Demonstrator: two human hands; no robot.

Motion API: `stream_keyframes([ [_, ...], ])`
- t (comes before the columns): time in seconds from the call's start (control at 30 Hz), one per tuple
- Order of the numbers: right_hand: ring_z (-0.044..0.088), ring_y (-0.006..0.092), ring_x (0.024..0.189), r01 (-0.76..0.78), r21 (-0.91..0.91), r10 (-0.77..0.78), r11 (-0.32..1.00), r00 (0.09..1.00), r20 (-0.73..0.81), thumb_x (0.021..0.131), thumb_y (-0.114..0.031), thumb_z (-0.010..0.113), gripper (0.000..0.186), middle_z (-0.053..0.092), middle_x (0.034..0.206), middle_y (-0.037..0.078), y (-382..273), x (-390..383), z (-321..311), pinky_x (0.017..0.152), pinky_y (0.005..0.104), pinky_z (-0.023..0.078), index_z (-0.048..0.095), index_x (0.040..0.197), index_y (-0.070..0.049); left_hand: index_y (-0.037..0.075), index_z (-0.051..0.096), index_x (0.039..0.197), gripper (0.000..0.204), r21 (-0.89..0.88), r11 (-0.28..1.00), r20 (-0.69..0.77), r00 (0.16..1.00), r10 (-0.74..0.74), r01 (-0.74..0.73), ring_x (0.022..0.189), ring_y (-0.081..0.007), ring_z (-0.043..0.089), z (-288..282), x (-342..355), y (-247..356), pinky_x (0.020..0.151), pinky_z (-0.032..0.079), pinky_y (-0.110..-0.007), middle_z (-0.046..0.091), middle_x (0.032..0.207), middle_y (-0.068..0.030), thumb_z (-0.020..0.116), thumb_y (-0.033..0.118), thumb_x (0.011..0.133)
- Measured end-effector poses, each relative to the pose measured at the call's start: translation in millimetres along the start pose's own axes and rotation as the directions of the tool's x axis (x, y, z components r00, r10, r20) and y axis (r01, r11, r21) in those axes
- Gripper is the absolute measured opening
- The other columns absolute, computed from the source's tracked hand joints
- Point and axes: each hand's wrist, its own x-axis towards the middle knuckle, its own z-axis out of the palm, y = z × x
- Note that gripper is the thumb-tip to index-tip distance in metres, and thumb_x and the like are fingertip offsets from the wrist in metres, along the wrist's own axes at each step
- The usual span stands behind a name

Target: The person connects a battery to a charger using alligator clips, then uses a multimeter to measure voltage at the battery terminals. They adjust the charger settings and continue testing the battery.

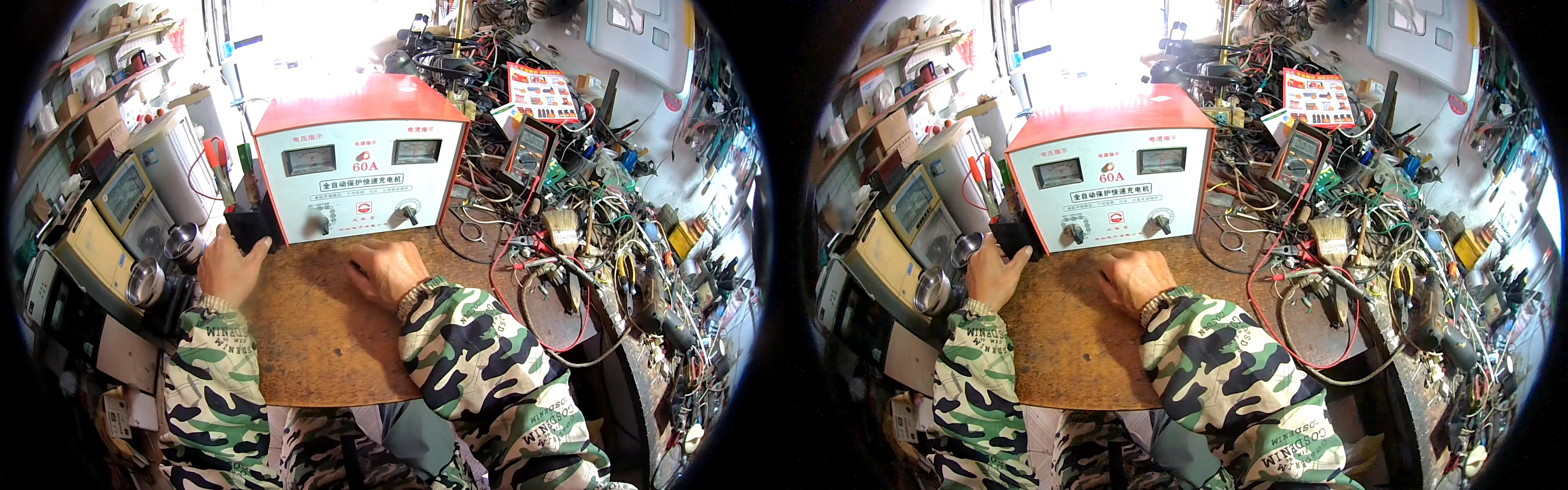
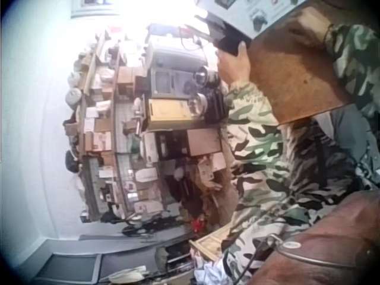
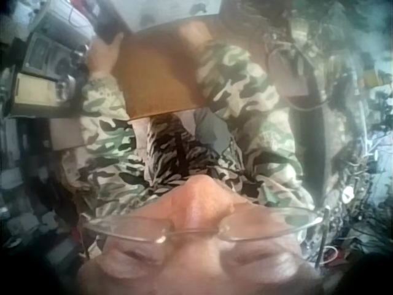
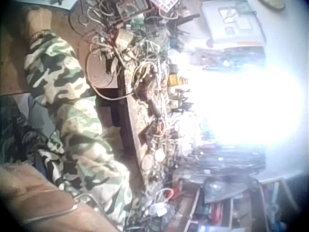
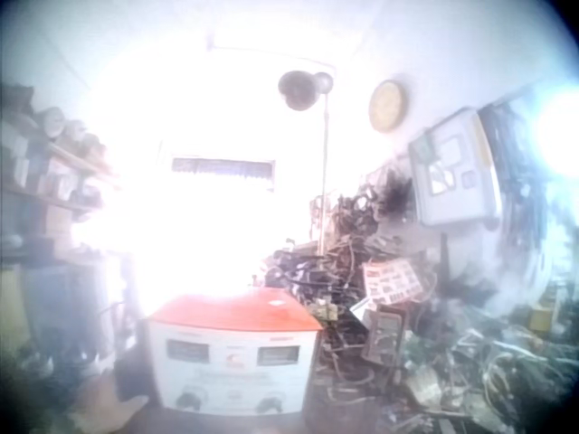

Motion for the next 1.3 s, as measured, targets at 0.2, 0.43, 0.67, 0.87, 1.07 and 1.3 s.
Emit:
stream_keyframes([
  [0.2, 0.066, 0.0365, 0.071, 0.001, 0.010, 0.000, 1.000, 0.999, -0.044, 0.083, -0.019, 0.069, 0.014, 0.066, 0.078, 0.014, 3, -3, 1, 0.063, 0.0454, 0.054, 0.064, 0.083, -0.005, -0.007, 0.056, 0.103, 0.061, -0.043, 0.999, 0.008, 1.000, -0.003, 0.004, 0.078, -0.0431, 0.065, 9, 1, 4, 0.069, 0.050, -0.052, 0.065, 0.077, -0.0208, 0.077, 0.045, 0.079],
  [0.43, 0.066, 0.0358, 0.073, -0.008, 0.003, 0.008, 1.000, 1.000, 0.003, 0.084, -0.021, 0.069, 0.017, 0.067, 0.080, 0.014, 1, -1, 0, 0.065, 0.0440, 0.055, 0.065, 0.084, -0.004, -0.006, 0.056, 0.103, 0.060, 0.018, 1.000, -0.023, 1.000, 0.020, -0.019, 0.079, -0.0402, 0.066, 8, 1, 3, 0.070, 0.051, -0.050, 0.066, 0.078, -0.0178, 0.077, 0.044, 0.079],
  [0.67, 0.066, 0.0354, 0.071, 0.012, -0.021, -0.012, 1.000, 1.000, 0.002, 0.085, -0.023, 0.068, 0.019, 0.067, 0.081, 0.013, 1, -1, 2, 0.063, 0.0444, 0.054, 0.065, 0.082, -0.005, -0.006, 0.056, 0.103, 0.061, -0.024, 0.999, -0.051, 0.998, 0.026, -0.028, 0.078, -0.0395, 0.066, 9, -3, 0, 0.070, 0.051, -0.050, 0.065, 0.076, -0.0175, 0.078, 0.045, 0.078],
  [0.87, 0.068, 0.0354, 0.073, -0.013, -0.052, 0.016, 0.999, 0.999, 0.049, 0.085, -0.023, 0.068, 0.016, 0.069, 0.081, 0.013, -4, 0, -5, 0.065, 0.0451, 0.055, 0.067, 0.087, -0.007, -0.009, 0.056, 0.107, 0.063, -0.017, 1.000, 0.002, 1.000, 0.020, -0.020, 0.079, -0.0443, 0.066, 6, -1, 1, 0.071, 0.052, -0.052, 0.066, 0.079, -0.0233, 0.076, 0.045, 0.079],
  [1.07, 0.068, 0.0354, 0.073, -0.016, -0.040, 0.019, 0.999, 0.997, 0.070, 0.086, -0.022, 0.067, 0.016, 0.068, 0.079, 0.013, -5, 1, -7, 0.066, 0.0447, 0.055, 0.066, 0.084, -0.006, -0.008, 0.057, 0.107, 0.060, -0.011, 1.000, 0.035, 0.999, 0.008, -0.008, 0.087, -0.0470, 0.066, 3, 0, 3, 0.077, 0.053, -0.052, 0.067, 0.090, -0.0298, 0.076, 0.042, 0.080],
  [1.3, 0.067, 0.0355, 0.073, -0.009, -0.025, 0.011, 1.000, 0.998, 0.066, 0.084, -0.019, 0.067, 0.014, 0.069, 0.080, 0.014, -2, 0, -4, 0.066, 0.0444, 0.055, 0.070, 0.089, -0.007, -0.009, 0.057, 0.106, 0.056, 0.007, 1.000, 0.045, 0.999, 0.004, -0.004, 0.089, -0.0460, 0.067, 3, 0, 2, 0.078, 0.053, -0.052, 0.068, 0.092, -0.0295, 0.075, 0.037, 0.080],
])
